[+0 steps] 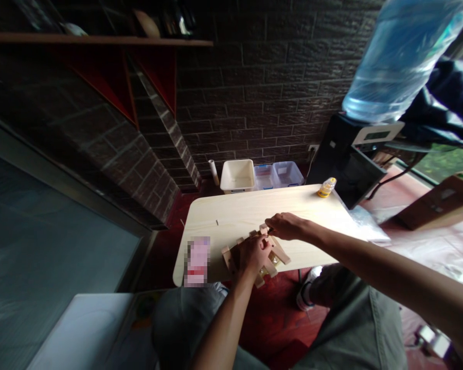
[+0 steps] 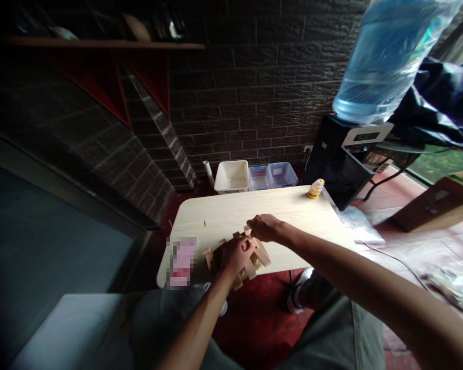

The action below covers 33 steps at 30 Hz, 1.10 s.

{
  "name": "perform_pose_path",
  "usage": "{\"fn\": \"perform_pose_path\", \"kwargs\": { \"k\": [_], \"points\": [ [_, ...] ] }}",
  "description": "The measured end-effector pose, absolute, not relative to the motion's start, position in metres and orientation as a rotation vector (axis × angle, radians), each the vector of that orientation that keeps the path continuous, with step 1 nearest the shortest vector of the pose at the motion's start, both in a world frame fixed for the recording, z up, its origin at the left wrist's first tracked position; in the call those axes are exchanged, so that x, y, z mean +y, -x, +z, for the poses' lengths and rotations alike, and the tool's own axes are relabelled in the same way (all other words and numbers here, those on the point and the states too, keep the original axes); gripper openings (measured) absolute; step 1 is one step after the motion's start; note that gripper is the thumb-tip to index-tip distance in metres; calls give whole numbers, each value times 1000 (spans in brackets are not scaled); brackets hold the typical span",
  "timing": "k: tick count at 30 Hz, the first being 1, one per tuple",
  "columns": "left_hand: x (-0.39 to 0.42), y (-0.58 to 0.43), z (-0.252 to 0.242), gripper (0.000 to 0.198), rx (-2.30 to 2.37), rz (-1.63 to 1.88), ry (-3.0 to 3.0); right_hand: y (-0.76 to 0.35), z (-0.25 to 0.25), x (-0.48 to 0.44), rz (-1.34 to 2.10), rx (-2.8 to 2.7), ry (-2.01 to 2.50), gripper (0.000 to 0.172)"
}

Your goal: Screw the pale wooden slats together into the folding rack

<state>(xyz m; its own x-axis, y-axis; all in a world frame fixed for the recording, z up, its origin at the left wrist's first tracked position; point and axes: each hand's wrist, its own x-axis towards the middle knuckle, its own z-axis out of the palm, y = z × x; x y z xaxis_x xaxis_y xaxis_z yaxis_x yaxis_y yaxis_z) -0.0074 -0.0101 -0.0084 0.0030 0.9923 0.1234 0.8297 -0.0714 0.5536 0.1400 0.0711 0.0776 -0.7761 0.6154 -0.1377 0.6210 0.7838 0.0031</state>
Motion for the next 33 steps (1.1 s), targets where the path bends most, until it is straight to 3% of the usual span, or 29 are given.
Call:
{"fn": "perform_pose_path", "kwargs": {
  "k": [18,33],
  "points": [
    [-15,6,-2,17,1844,711,-1924,-136,98,57,-128,2769,-1011,28],
    [-12,6,4,24,1862,656,-1874,-135,82,69,-113,2768,-1043,28]
  ]
}}
